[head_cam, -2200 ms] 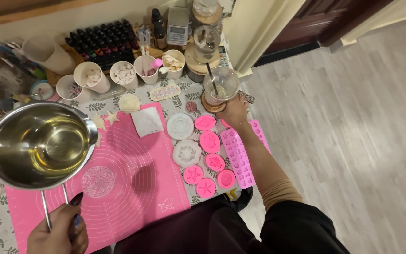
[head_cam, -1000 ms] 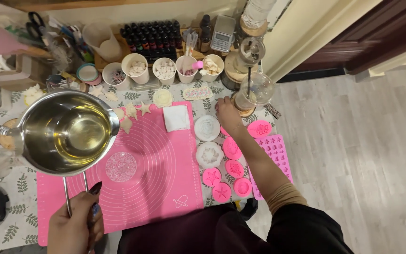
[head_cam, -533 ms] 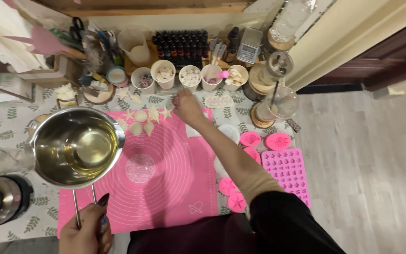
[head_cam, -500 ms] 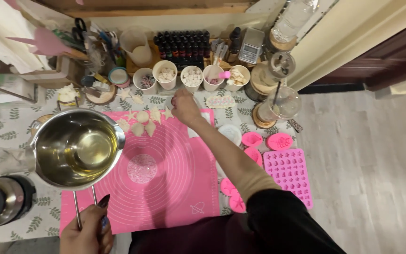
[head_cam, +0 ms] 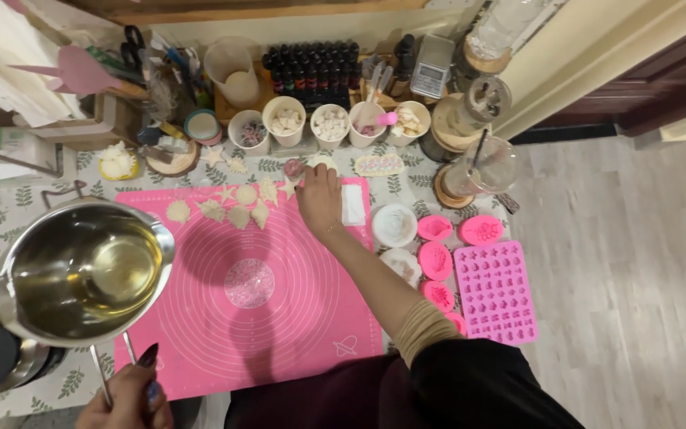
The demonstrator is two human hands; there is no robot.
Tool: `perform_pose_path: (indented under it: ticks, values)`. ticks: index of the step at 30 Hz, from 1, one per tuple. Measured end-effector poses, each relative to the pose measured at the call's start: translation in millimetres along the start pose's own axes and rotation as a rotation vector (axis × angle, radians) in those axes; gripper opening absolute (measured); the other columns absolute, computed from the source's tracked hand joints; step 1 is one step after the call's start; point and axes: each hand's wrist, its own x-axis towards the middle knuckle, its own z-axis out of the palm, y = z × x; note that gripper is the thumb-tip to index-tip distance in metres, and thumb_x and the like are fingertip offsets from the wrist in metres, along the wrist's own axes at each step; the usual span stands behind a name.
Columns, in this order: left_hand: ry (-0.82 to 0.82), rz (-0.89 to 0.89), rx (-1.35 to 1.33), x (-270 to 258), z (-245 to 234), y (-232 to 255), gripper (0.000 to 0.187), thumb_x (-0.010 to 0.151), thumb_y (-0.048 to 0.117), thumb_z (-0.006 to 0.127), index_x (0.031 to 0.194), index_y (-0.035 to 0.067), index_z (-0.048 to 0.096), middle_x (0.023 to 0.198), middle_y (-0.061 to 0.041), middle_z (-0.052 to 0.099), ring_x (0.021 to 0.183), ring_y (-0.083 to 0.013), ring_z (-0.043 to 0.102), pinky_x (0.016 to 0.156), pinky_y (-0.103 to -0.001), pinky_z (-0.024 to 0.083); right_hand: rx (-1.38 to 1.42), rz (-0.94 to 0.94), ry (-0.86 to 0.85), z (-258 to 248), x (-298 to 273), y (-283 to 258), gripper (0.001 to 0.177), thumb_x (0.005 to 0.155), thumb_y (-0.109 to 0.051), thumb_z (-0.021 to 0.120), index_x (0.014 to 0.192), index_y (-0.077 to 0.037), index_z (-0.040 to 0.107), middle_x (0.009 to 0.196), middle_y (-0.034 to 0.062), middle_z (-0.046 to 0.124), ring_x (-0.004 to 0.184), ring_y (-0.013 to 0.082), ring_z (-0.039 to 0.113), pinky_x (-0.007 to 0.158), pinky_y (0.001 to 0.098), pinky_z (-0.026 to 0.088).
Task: Pouring melted wax into pink silicone molds using a spoon to create small decorative candle shapes.
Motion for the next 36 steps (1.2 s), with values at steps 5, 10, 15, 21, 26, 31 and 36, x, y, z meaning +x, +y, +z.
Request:
perform_pose_path:
  ticks: [5,10,15,21,26,31,36]
  values:
    - [-0.116,0.337,0.135,30.5,-15.5,-28.8,0.011,0.091,0.002,0.059,0.092,-0.007,0.066,0.059,-0.012,0.047,0.042,-0.0156,0.042,0.041,-0.029,0.029,-0.041,0.043,0.016,-20.2,-12.0,26.2,0.046,0.080,-0.014,0.076,0.122,-0.004,0.061,0.116,0.0141,0.054,0.111,0.0336,0.050,0.097,0.0469,0.041]
    - [-0.046,0.021,0.061,-4.2,4.3,16.9,0.024,0.098,0.008,0.061,0.084,-0.010,0.059,0.058,-0.012,0.042,0.039,-0.0192,0.038,0.037,-0.034,0.025,-0.120,0.190,0.011,-40.5,-2.6,47.6,0.044,0.074,-0.014,0.077,0.115,-0.002,0.064,0.117,0.0184,0.054,0.113,0.0383,0.048,0.097,0.0498,0.040]
    - [-0.085,-0.048,-0.054,-15.7,13.8,34.8,0.023,0.097,0.013,0.059,0.080,-0.003,0.055,0.057,-0.009,0.041,0.037,-0.0166,0.032,0.035,-0.033,0.021,-0.001,0.098,0.087,-56.9,-17.2,51.2,0.032,0.081,-0.009,0.072,0.113,-0.002,0.067,0.108,0.0176,0.060,0.105,0.0365,0.053,0.092,0.0463,0.045]
    - [-0.211,-0.126,-0.201,-52.5,15.8,67.5,0.025,0.096,0.018,0.059,0.079,0.003,0.049,0.058,-0.002,0.038,0.038,-0.0101,0.026,0.034,-0.030,0.016,0.351,-0.067,0.014,-92.8,-80.1,-13.7,0.025,0.092,-0.007,0.066,0.116,0.000,0.065,0.092,0.0145,0.065,0.081,0.0277,0.060,0.073,0.0405,0.050]
    - [-0.179,-0.126,-0.247,-51.8,-20.3,83.8,0.020,0.095,0.019,0.060,0.084,0.005,0.051,0.060,-0.001,0.039,0.042,-0.0084,0.026,0.037,-0.028,0.015,0.572,0.140,-0.304,-73.9,-163.4,-33.3,0.023,0.100,-0.012,0.058,0.120,-0.001,0.065,0.080,0.0140,0.068,0.070,0.0162,0.062,0.063,0.0331,0.051]
    - [-0.136,-0.102,-0.323,-23.4,-88.9,86.1,0.023,0.097,0.022,0.059,0.083,0.005,0.051,0.061,0.001,0.038,0.043,-0.0071,0.028,0.037,-0.026,0.016,0.587,0.205,-0.450,-38.6,-215.5,-69.0,0.023,0.098,-0.012,0.058,0.119,-0.003,0.062,0.076,0.0095,0.071,0.064,0.0140,0.065,0.061,0.0302,0.052]
    - [-0.051,-0.091,-0.344,31.6,-185.5,55.0,0.031,0.100,0.026,0.061,0.081,0.006,0.047,0.060,0.000,0.035,0.040,-0.0083,0.026,0.034,-0.028,0.014,0.532,0.166,-0.577,9.5,-202.6,-141.4,0.027,0.096,-0.013,0.060,0.122,-0.004,0.060,0.074,0.0094,0.068,0.062,0.0175,0.063,0.060,0.0318,0.052]
